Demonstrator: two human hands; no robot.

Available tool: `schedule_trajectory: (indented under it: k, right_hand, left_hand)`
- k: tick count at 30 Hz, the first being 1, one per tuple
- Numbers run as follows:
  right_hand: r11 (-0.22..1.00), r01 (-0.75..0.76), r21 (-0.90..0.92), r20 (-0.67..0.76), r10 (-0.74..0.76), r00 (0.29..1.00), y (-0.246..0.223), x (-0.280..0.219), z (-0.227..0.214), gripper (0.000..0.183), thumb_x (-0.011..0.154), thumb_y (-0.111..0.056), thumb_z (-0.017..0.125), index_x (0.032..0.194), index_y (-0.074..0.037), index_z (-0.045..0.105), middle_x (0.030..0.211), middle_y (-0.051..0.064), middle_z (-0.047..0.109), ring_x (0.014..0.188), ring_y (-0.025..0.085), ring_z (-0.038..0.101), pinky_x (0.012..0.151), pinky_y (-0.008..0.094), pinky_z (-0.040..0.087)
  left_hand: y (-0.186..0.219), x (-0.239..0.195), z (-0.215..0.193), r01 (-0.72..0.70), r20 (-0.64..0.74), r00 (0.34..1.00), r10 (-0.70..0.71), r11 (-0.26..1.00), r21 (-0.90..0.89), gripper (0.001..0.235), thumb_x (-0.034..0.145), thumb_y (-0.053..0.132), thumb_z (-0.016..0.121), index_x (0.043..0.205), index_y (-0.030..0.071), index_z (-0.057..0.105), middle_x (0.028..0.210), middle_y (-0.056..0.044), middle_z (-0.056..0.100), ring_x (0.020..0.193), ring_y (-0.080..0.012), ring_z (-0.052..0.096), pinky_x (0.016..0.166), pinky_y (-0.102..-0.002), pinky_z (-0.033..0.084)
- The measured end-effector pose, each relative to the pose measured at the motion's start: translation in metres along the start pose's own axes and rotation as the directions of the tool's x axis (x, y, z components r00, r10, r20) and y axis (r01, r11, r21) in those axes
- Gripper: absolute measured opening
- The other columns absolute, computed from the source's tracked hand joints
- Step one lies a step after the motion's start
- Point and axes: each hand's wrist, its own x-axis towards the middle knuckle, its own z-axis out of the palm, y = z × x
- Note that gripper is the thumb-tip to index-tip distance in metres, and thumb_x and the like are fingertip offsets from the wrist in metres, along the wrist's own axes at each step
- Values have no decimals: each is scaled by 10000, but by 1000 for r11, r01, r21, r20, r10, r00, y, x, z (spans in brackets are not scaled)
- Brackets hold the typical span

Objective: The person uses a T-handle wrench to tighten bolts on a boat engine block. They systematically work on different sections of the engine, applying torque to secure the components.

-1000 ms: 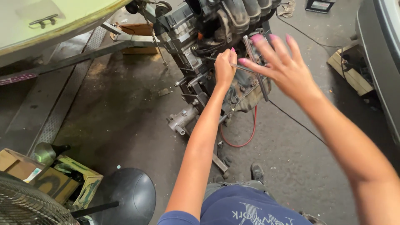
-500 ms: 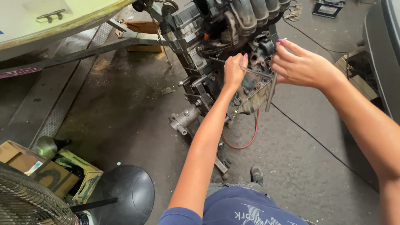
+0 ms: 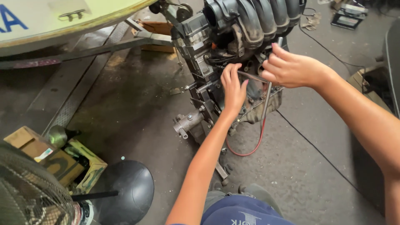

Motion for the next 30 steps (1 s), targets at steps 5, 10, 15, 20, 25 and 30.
schedule_trajectory:
  k: [5,10,15,20,25,30]
  right_hand:
    - [997,-31,67,-300,50,953,-23,-10,30,269,943,-95,280,846,-73,530,739,104,503,708,286,525,945,464,490]
    - [995,0,103,-337,35,941,-29,-15,38,232,951,-112,313,844,-90,518,750,115,512,702,280,515,907,437,479]
    - [990,-4,144,-370,57,927,-27,-24,42,432,1004,-433,271,937,-117,558,920,93,565,842,236,548,1000,396,440]
    - [996,17,88,-313,11,950,3,-28,19,573,975,-686,318,824,-162,493,873,11,559,921,196,626,1144,366,466]
    - [998,-47,41,-373,59,926,7,-24,23,593,1006,-706,359,789,-163,457,801,-3,495,825,193,555,1066,352,509]
    - [992,-71,102,-377,104,921,-3,-28,34,579,1071,-628,265,804,-153,462,775,5,463,704,192,463,836,315,453]
  left_hand:
    - [66,-59,-10,224,46,974,-222,909,-352,295,1043,212,445,1302,72,457,1053,-143,611,956,-338,641,853,-443,506]
    - [102,-86,20,389,155,920,-360,795,-465,404,1078,348,379,1367,67,350,982,-145,695,769,-282,694,734,-389,541]
    - [110,-88,38,419,-102,901,-421,907,-43,275,1048,309,424,1264,150,490,970,-230,676,866,-463,664,712,-548,536]
    - [112,-84,56,376,-287,908,-307,898,227,275,1036,262,412,1273,145,484,1106,-109,659,780,-427,650,547,-505,451]
    - [112,-69,57,320,-468,884,-11,743,588,213,1040,230,516,1236,162,566,982,-5,607,592,-275,625,434,-372,431]
    - [116,-55,39,242,-634,770,71,888,392,297,1069,198,354,926,91,592,842,-72,570,735,-315,514,699,-422,411]
